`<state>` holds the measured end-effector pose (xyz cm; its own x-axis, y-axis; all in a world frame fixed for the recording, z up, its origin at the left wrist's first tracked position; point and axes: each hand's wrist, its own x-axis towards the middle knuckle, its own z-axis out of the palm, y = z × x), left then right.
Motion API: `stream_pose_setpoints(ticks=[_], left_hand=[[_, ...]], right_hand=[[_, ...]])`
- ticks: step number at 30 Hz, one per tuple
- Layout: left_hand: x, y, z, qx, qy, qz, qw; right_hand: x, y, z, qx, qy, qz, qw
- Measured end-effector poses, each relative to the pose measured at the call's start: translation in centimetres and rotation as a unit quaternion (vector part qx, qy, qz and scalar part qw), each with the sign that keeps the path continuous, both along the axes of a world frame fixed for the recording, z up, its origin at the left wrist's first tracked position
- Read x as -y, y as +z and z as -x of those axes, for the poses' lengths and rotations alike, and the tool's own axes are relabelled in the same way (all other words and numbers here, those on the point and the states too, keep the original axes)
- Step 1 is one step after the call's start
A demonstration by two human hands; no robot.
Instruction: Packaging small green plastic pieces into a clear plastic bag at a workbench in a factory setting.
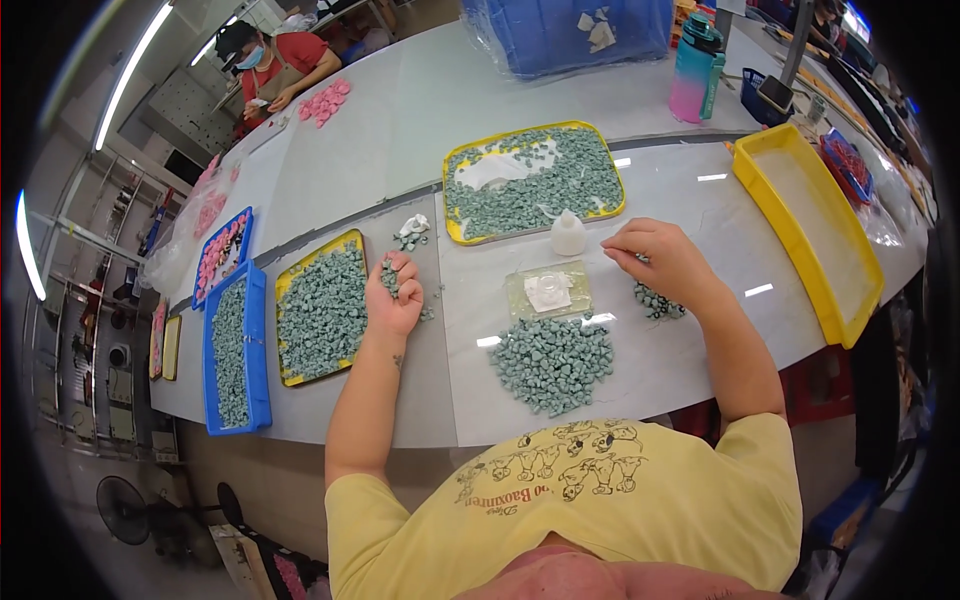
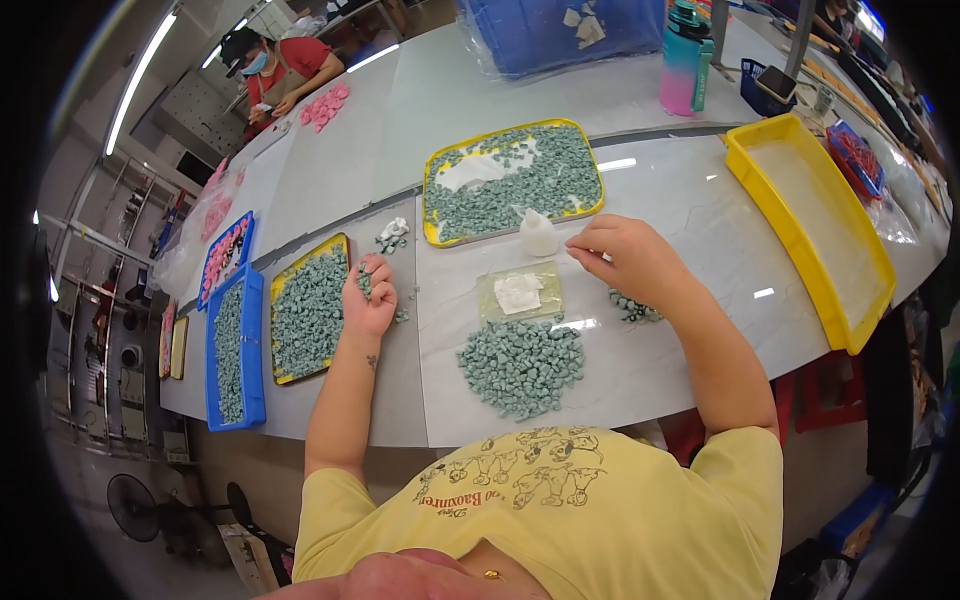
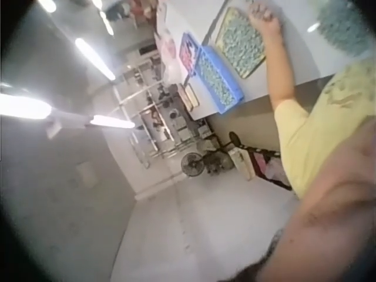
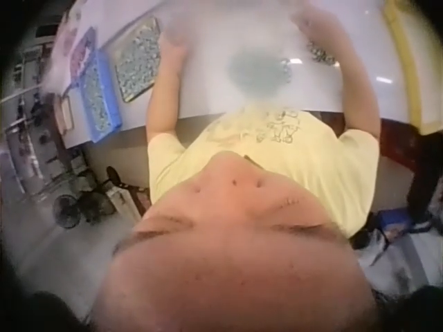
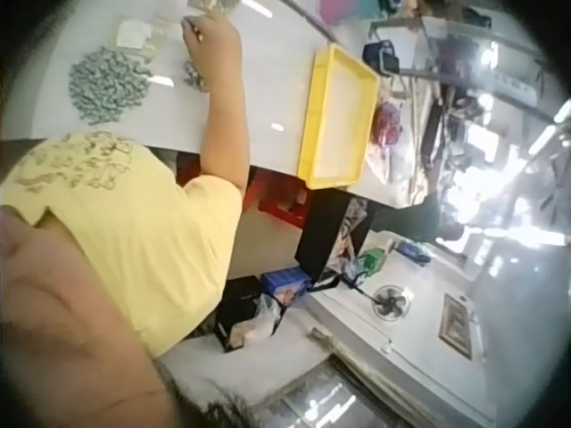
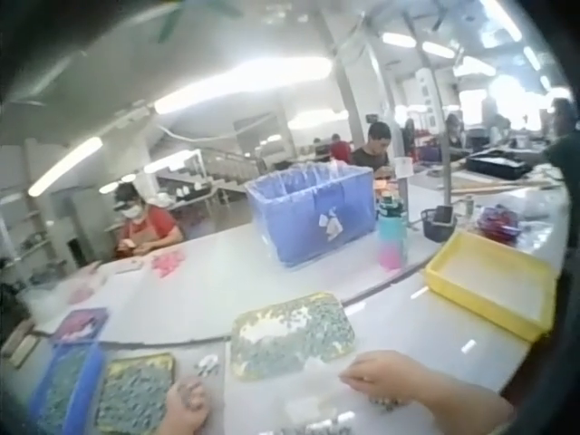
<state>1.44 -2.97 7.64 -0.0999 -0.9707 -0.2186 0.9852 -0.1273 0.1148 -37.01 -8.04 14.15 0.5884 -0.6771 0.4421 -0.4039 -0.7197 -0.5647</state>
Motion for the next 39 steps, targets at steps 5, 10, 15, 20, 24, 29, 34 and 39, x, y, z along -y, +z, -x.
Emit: stream_pose_setpoints(ticks=[5, 10, 15, 20, 24, 29, 34, 39], left_hand=[[0.3, 0.5, 0.6, -0.082, -0.005, -0.015, 0.997], [0.9, 1.8, 4.0, -0.025, 0.042, -0.131, 0.990], [1.5, -0.3, 5.0, 0.049, -0.032, -0.153, 0.987], [1.5, 0.1, 7.0, 0.083, -0.102, -0.158, 0.979], [1.3, 0.3, 8.2, 0.045, -0.085, -0.198, 0.975], [1.8, -0.6, 7.0, -0.046, -0.050, -0.252, 0.965], [2.0, -3.0, 3.8, -0.033, -0.066, -0.124, 0.989], [2.1, -3.5, 2.3, 0.043, -0.049, -0.115, 0.991]], right_hand=[[1.1, 0.1, 0.8, -0.033, -0.029, -0.023, 0.999], [3.3, -2.2, 4.0, -0.151, -0.069, -0.083, 0.983], [3.9, -4.8, 5.0, -0.214, -0.166, -0.112, 0.956], [4.4, -5.0, 3.7, -0.201, -0.154, -0.186, 0.949], [4.1, -5.6, 1.8, -0.226, -0.135, -0.153, 0.953], [4.2, -7.0, -1.1, -0.201, -0.140, -0.037, 0.969], [4.5, -7.8, -3.5, -0.240, -0.124, -0.083, 0.959], [4.7, -7.4, -5.4, -0.248, -0.121, -0.113, 0.955]])
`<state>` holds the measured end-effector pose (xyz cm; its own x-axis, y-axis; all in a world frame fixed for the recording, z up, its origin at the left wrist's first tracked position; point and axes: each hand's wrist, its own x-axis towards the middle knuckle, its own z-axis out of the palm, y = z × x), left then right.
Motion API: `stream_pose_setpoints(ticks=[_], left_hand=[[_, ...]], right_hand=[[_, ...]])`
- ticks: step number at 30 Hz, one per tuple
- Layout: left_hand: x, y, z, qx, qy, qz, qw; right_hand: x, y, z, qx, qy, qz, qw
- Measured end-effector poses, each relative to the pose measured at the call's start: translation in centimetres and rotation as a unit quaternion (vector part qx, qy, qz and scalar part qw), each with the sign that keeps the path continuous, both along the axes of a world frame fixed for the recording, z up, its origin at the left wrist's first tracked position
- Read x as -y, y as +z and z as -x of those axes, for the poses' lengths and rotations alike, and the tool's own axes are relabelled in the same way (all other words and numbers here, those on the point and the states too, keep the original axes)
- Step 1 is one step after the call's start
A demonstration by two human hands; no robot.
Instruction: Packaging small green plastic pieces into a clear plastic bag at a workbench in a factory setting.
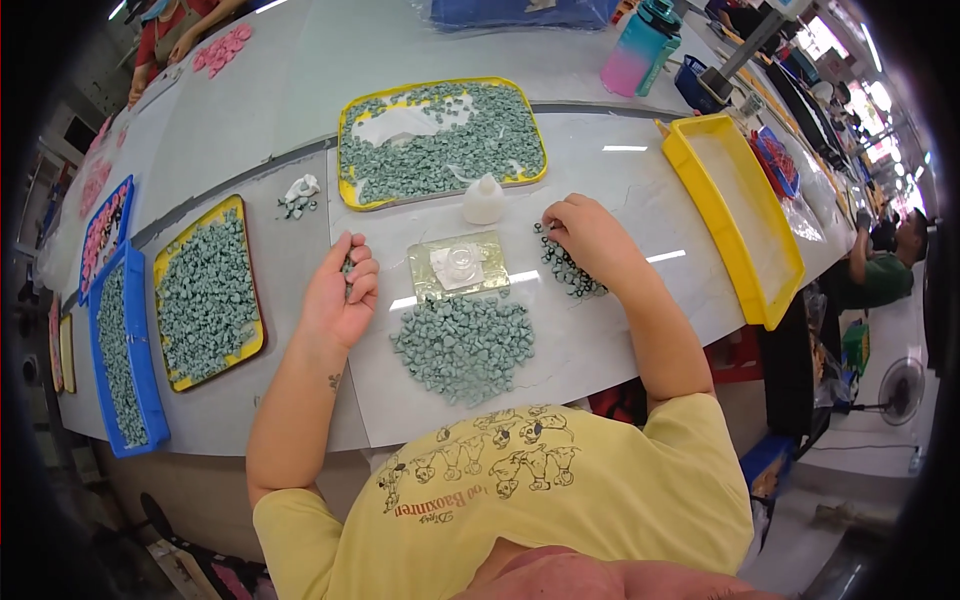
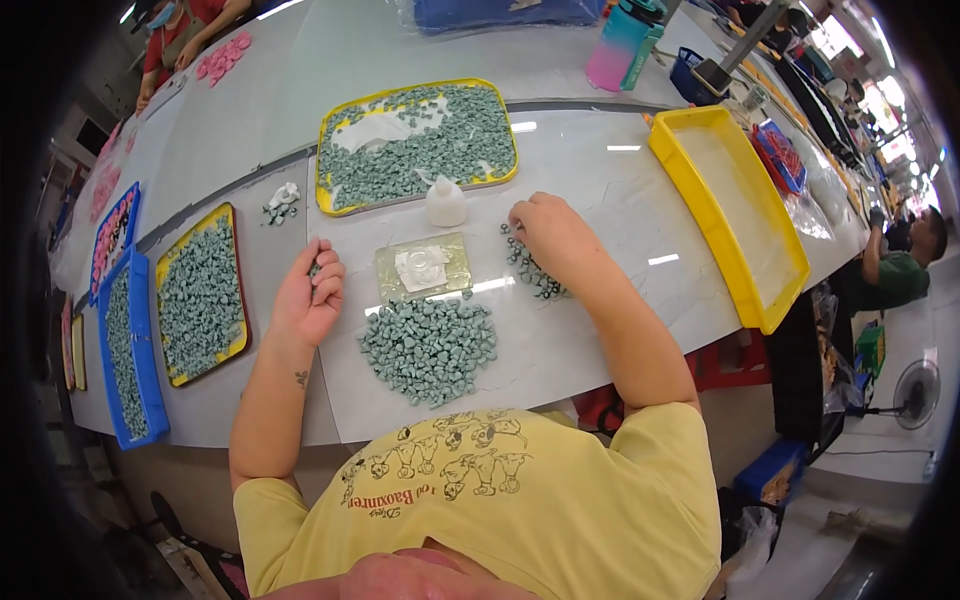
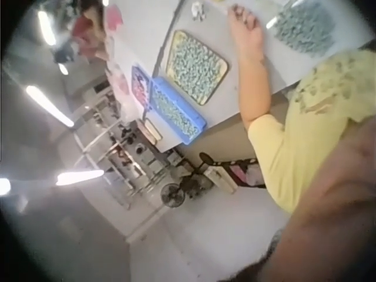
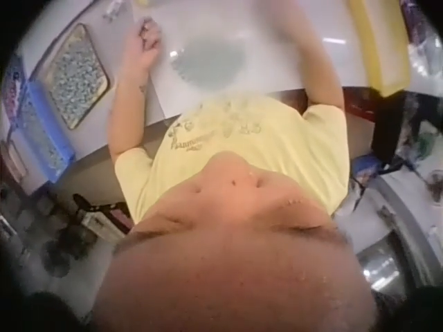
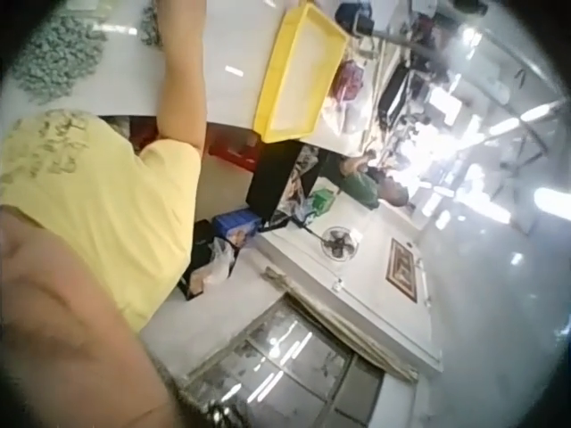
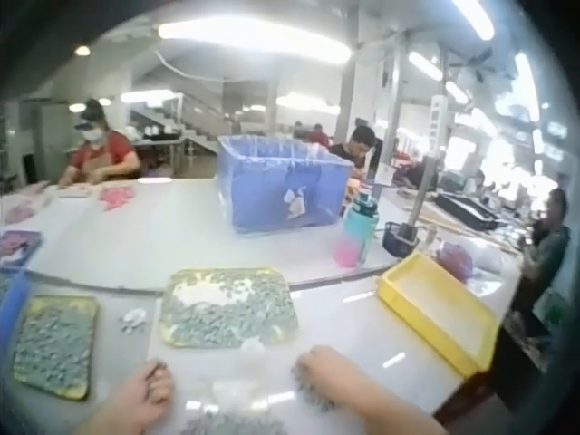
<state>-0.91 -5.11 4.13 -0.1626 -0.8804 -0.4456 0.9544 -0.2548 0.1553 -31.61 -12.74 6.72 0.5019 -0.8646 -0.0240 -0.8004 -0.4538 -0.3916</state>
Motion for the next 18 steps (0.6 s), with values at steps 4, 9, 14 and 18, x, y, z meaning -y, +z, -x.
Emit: stream_pose_setpoints(ticks=[4, 9, 14, 18], left_hand=[[0.1, 1.0, -0.5, -0.002, 0.011, -0.084, 0.996], [0.1, 0.2, -1.3, 0.030, -0.003, -0.048, 0.998], [0.0, -0.2, -1.5, 0.083, -0.013, -0.019, 0.996], [-0.4, -0.8, -2.1, 0.029, -0.018, -0.011, 0.999]], right_hand=[[0.1, -1.1, -2.0, 0.101, 0.010, 0.099, 0.990], [0.8, -1.4, -6.8, 0.226, -0.025, 0.022, 0.973], [1.2, -1.8, -8.6, 0.197, -0.048, -0.026, 0.979], [0.3, -1.5, -8.5, 0.275, -0.031, -0.028, 0.961]])
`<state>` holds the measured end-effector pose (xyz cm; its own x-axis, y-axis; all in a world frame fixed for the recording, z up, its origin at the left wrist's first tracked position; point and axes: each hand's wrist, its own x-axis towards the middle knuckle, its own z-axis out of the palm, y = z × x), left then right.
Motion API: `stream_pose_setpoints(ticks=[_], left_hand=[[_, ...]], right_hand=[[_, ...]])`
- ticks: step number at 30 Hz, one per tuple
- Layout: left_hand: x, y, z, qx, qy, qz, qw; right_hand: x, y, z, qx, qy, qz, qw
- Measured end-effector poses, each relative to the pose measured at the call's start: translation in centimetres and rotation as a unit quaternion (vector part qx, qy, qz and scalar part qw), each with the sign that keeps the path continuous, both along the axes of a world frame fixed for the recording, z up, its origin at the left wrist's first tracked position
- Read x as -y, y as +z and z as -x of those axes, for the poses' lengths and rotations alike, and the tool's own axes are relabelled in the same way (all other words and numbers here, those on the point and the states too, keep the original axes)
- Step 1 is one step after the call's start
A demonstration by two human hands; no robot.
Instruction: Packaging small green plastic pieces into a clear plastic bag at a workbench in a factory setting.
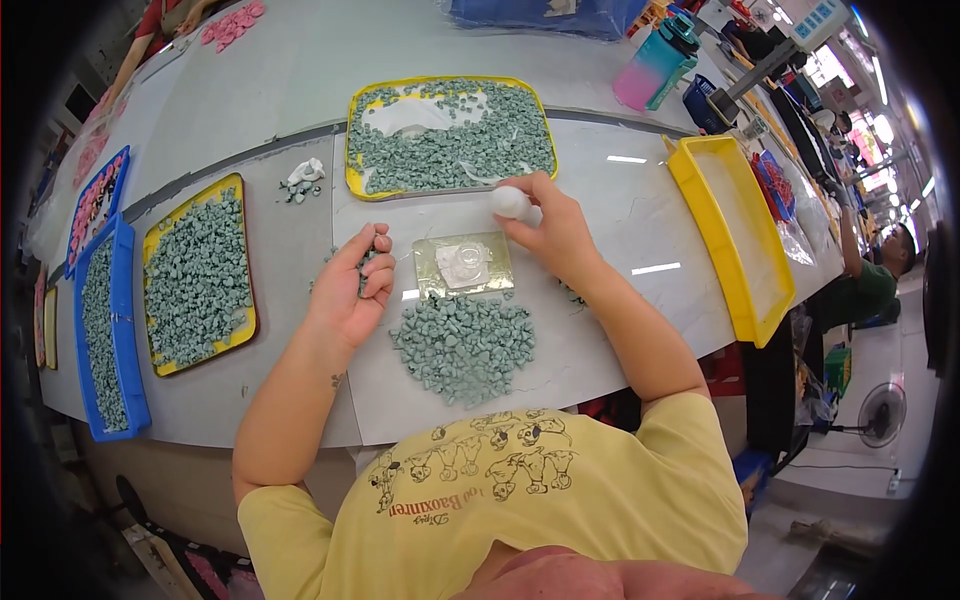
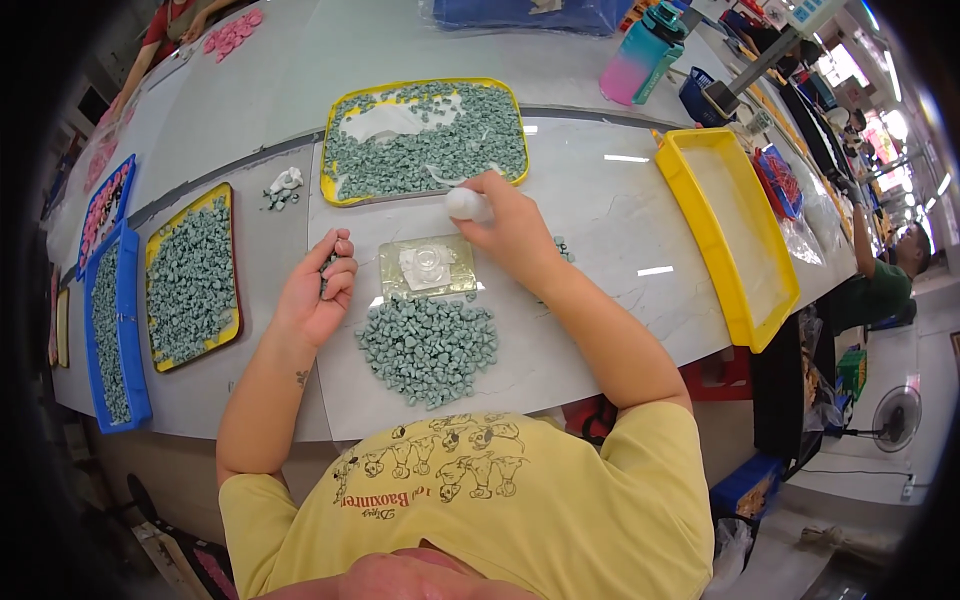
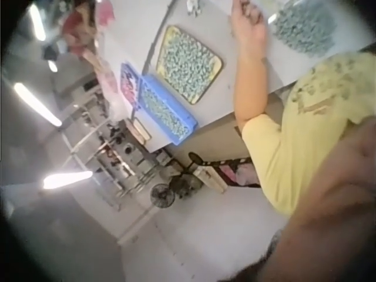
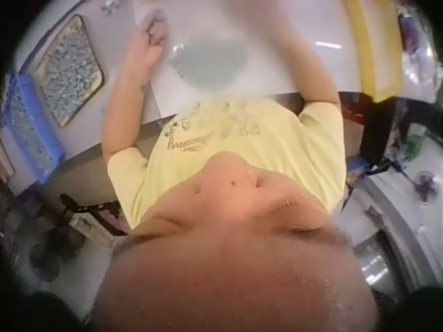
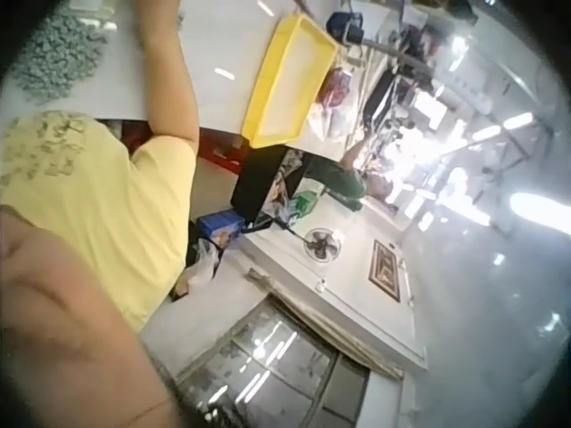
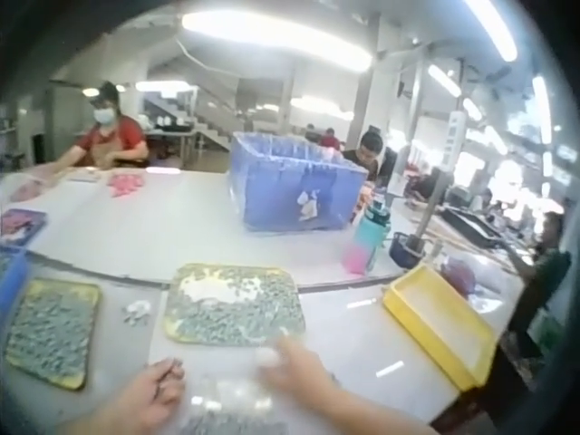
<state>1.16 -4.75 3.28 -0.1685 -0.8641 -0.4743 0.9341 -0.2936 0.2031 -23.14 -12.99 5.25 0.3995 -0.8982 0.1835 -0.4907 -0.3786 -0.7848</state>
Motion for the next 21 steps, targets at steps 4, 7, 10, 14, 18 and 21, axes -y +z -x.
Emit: stream_pose_setpoints(ticks=[4, 7, 10, 14, 18, 21], left_hand=[[0.1, 0.2, 0.0, 0.024, -0.008, -0.003, 1.000], [-0.1, 0.5, 0.3, 0.044, -0.009, -0.008, 0.999], [-0.2, 0.3, 0.4, 0.068, -0.005, -0.007, 0.998], [-0.1, -0.5, -0.2, 0.045, -0.018, 0.004, 0.999], [-0.2, -0.4, -0.3, 0.031, -0.033, 0.025, 0.999], [-0.3, -0.3, -0.1, 0.064, -0.030, 0.040, 0.997]], right_hand=[[-0.8, -0.2, 0.4, -0.044, 0.053, 0.143, 0.987], [-0.8, 0.1, 0.4, -0.094, 0.082, 0.262, 0.957], [-1.1, 0.2, 0.1, -0.134, 0.067, 0.334, 0.931], [-1.3, 0.1, -0.2, -0.160, 0.047, 0.384, 0.908], [-1.5, 0.5, -0.6, -0.181, 0.040, 0.441, 0.878], [-1.8, 0.8, -0.9, -0.191, 0.033, 0.467, 0.863]])
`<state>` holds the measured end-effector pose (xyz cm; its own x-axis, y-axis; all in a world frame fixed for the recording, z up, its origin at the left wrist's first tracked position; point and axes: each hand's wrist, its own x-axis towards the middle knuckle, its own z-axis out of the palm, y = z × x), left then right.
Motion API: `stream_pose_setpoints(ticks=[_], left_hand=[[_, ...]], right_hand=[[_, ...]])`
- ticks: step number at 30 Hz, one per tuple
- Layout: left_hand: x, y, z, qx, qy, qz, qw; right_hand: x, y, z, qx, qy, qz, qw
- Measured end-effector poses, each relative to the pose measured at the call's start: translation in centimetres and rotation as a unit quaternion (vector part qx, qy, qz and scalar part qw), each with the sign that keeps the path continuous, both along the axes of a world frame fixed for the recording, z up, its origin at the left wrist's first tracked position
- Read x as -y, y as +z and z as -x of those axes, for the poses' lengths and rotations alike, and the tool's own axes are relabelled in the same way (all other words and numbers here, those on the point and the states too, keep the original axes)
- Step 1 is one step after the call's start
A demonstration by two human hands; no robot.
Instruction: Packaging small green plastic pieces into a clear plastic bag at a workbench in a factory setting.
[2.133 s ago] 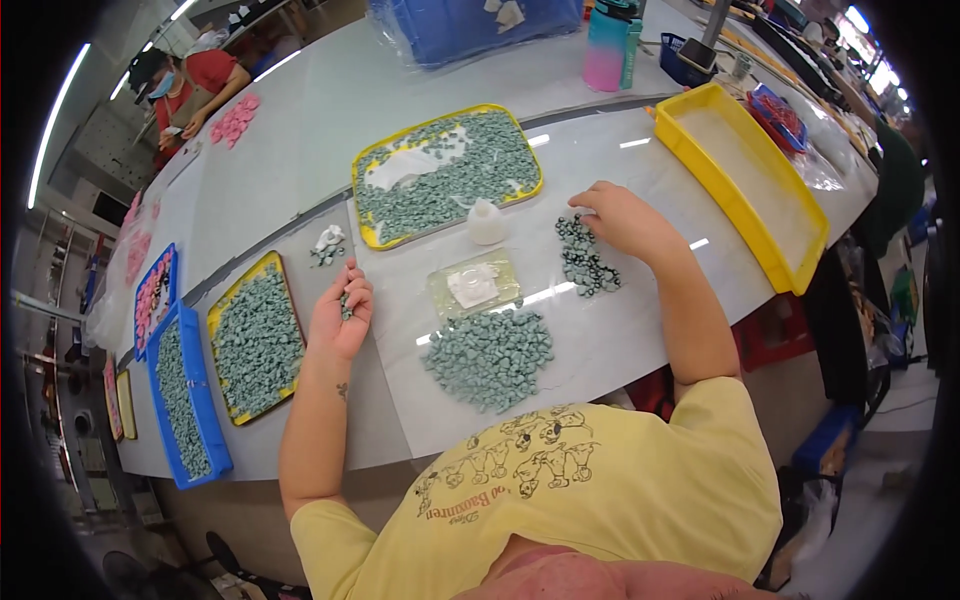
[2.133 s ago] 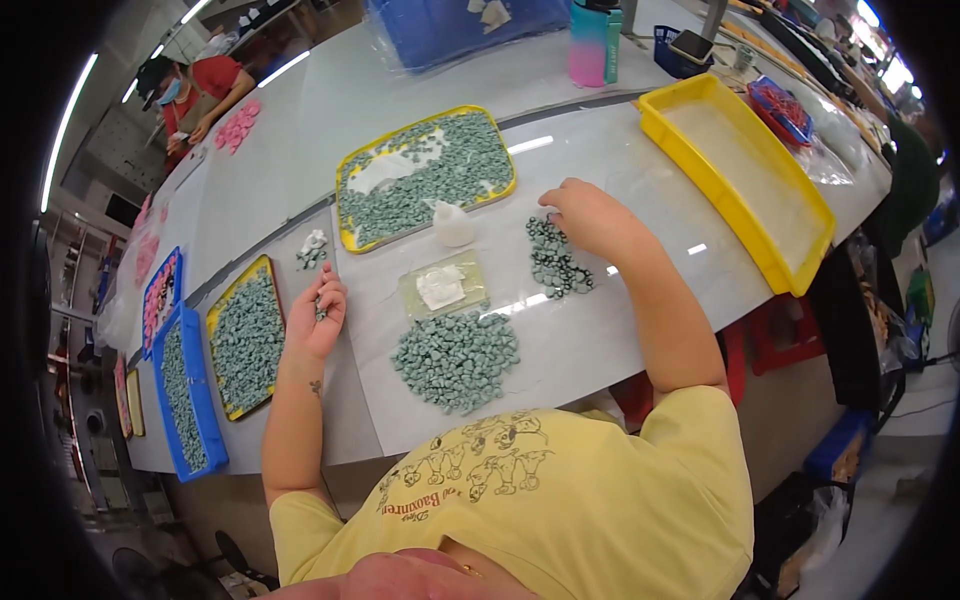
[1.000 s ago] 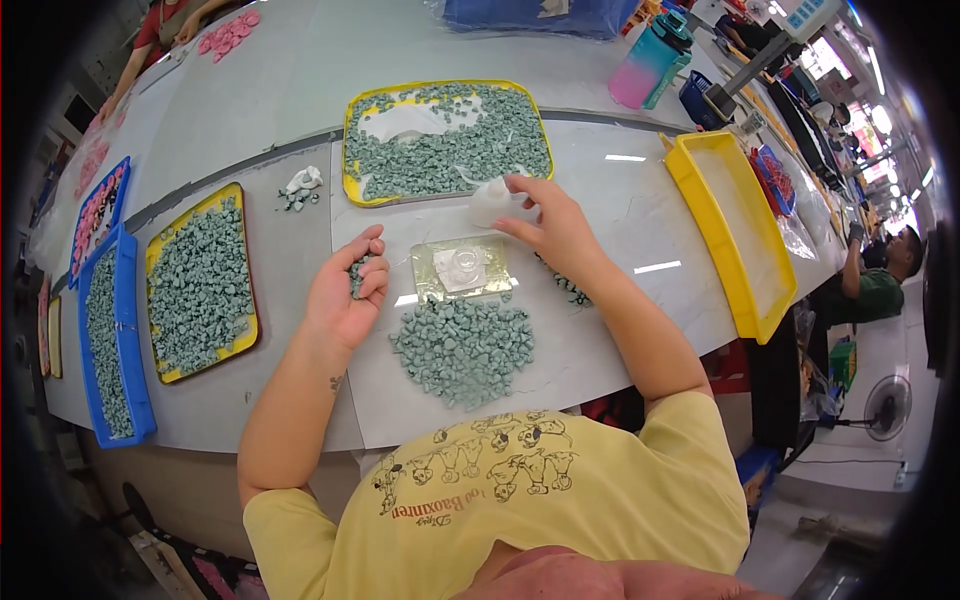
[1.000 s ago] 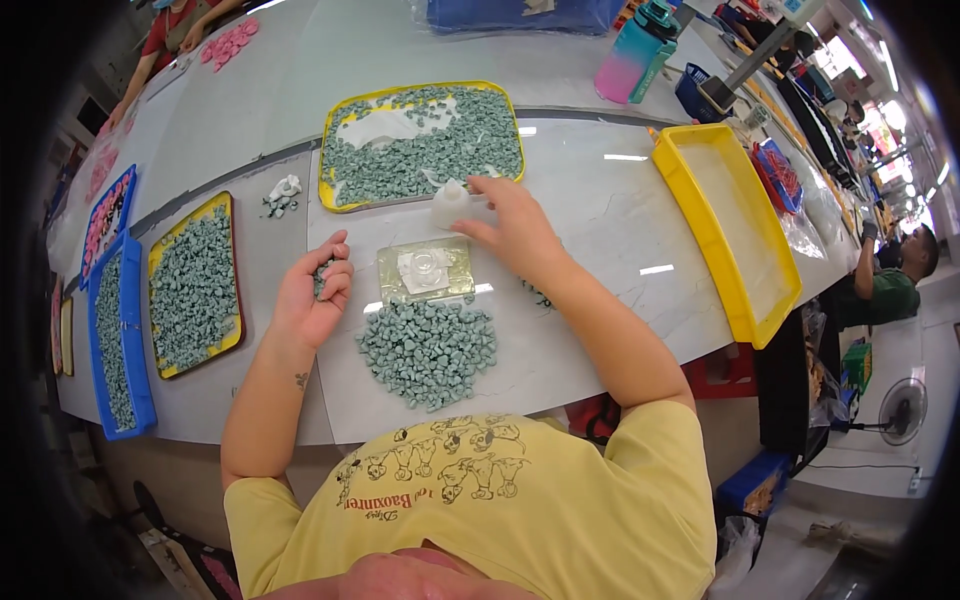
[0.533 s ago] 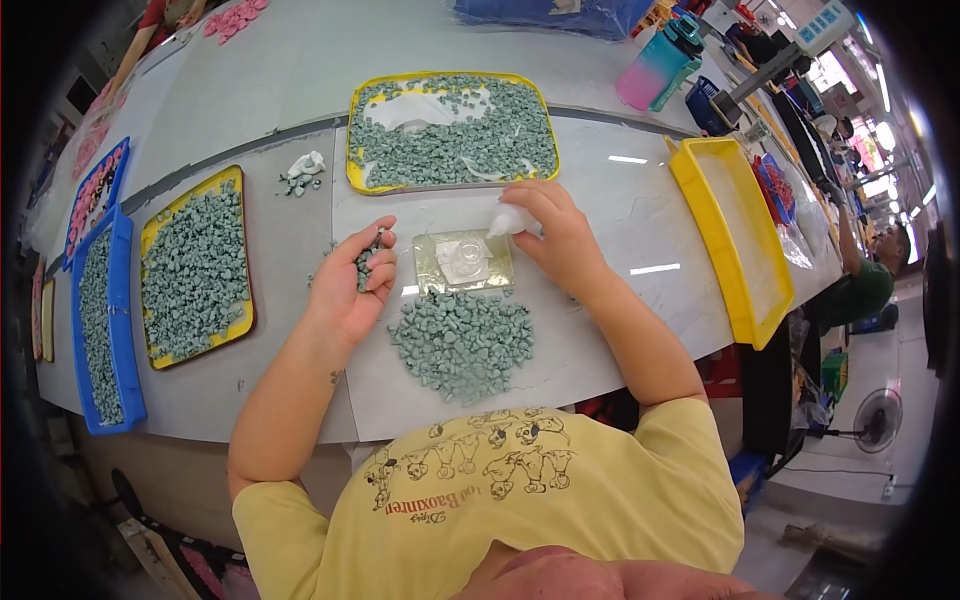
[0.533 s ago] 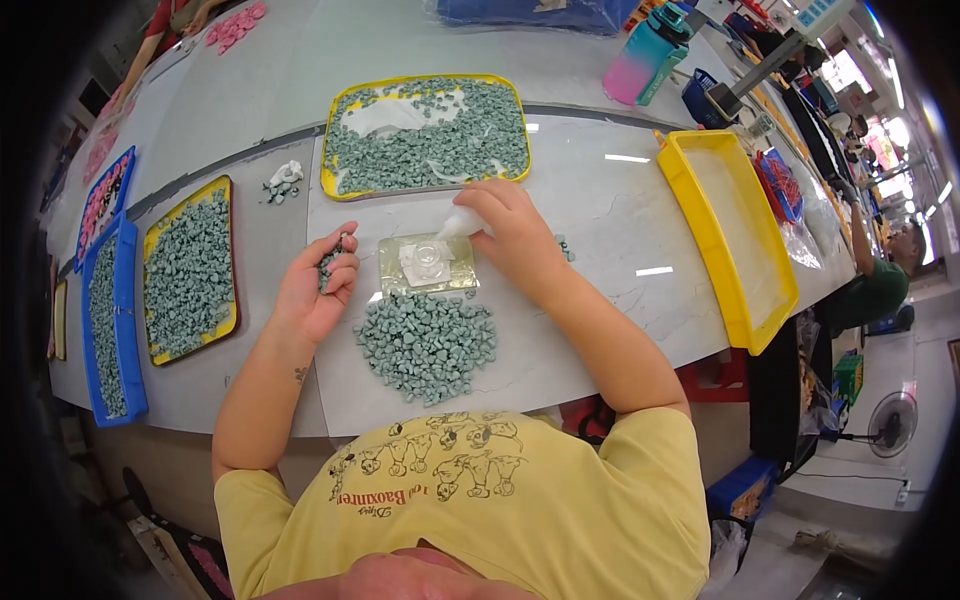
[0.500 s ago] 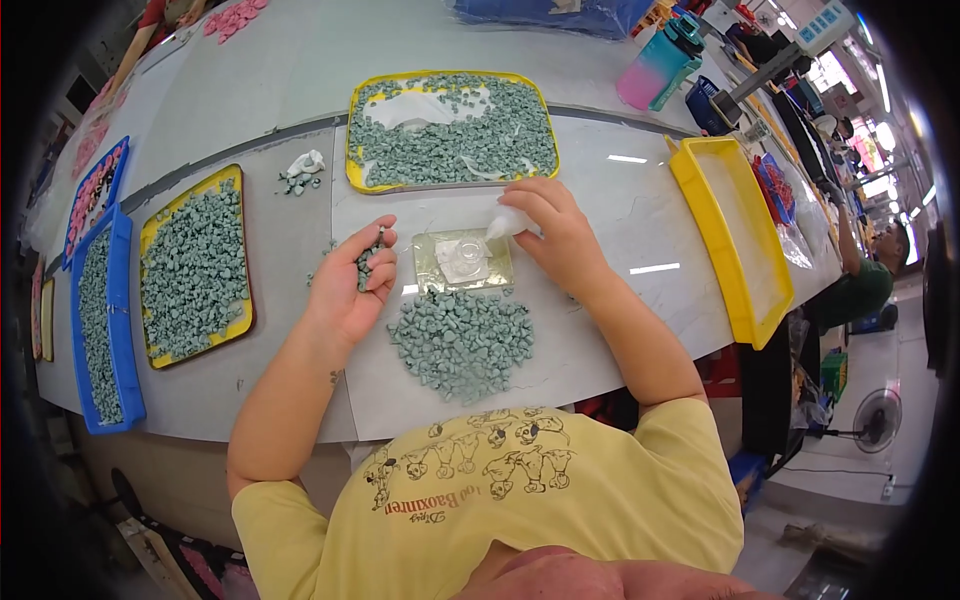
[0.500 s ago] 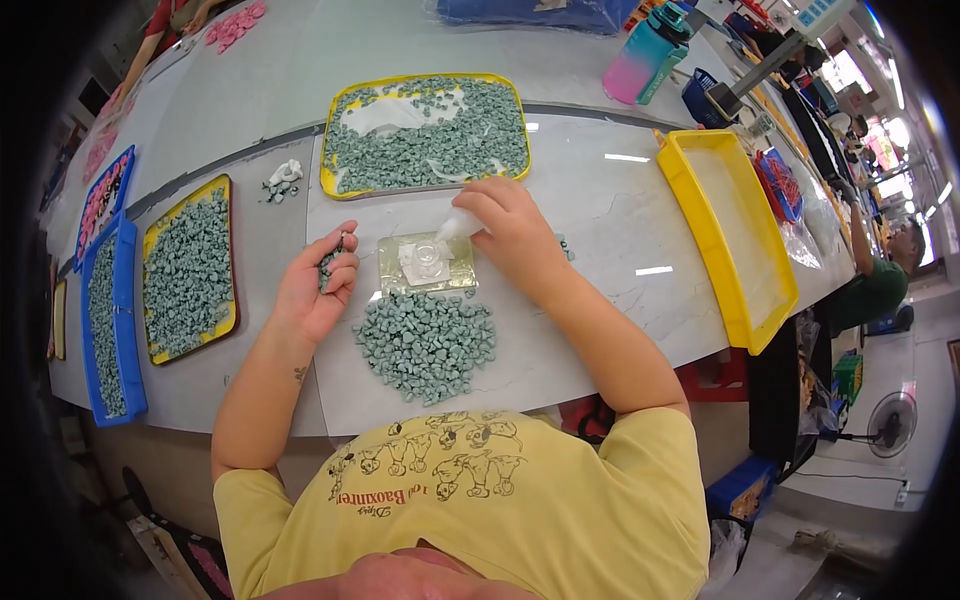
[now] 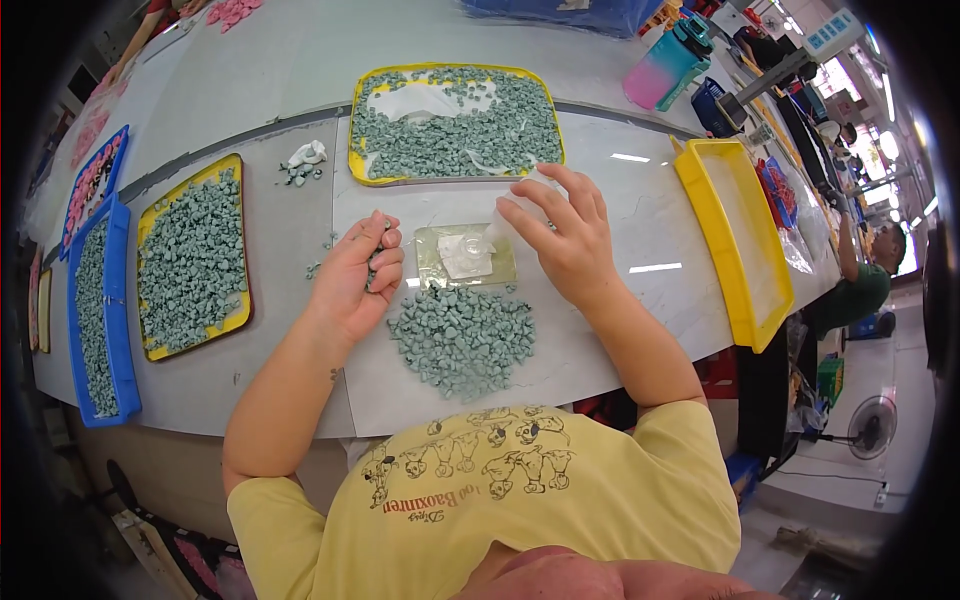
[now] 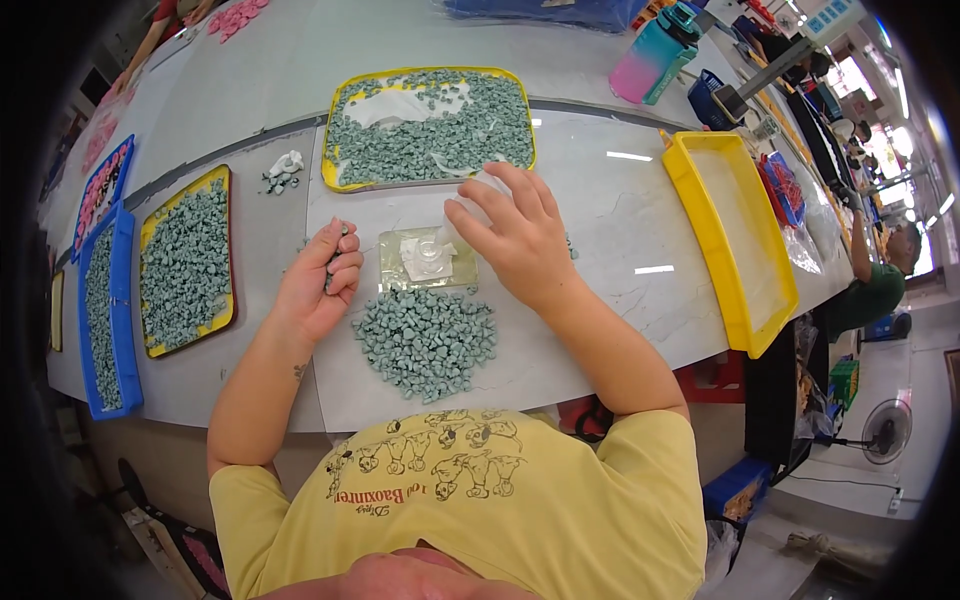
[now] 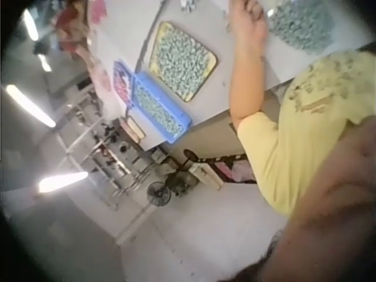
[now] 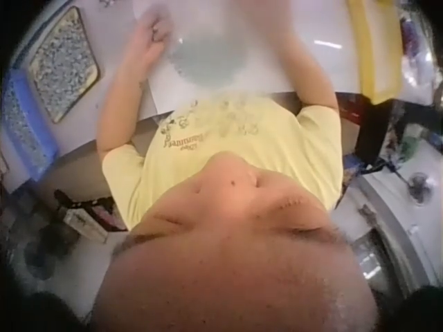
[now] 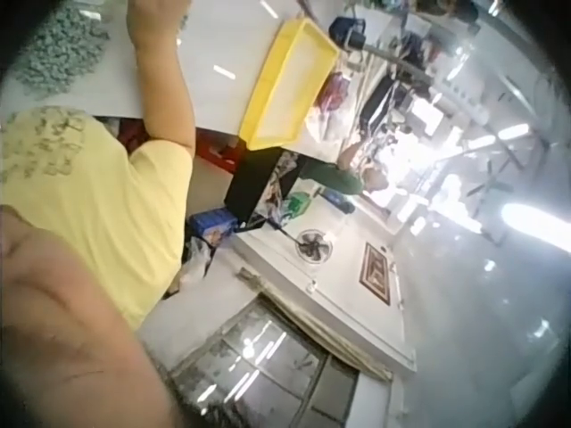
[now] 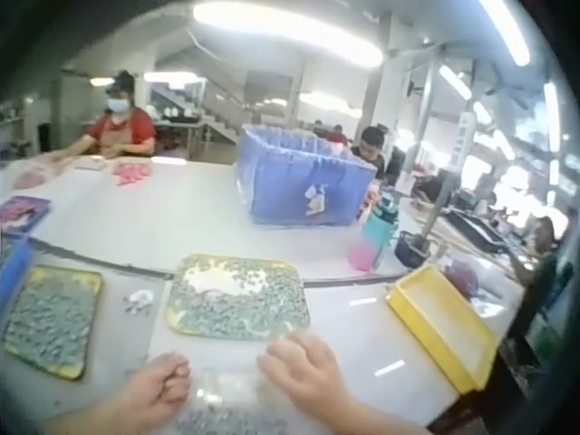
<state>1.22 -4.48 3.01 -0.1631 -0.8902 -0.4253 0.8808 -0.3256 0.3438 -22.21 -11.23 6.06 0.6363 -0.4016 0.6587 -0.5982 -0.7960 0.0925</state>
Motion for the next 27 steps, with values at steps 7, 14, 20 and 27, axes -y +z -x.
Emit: stream_pose_setpoints(ticks=[7, 14, 20, 27], left_hand=[[0.0, 0.7, 0.3, 0.042, 0.009, -0.023, 0.999], [-0.3, 0.7, 0.2, 0.045, 0.008, -0.005, 0.999], [-0.3, 0.7, 0.6, 0.068, 0.002, 0.003, 0.998], [-0.6, 1.4, 2.1, 0.094, 0.007, -0.005, 0.996]], right_hand=[[-0.1, 0.0, -0.2, -0.001, 0.000, 0.020, 1.000], [-0.2, 0.2, 0.0, 0.026, -0.009, 0.006, 1.000], [0.3, -0.5, 0.3, 0.084, -0.023, -0.116, 0.989], [1.5, -1.1, 0.9, 0.212, -0.073, -0.375, 0.900]])
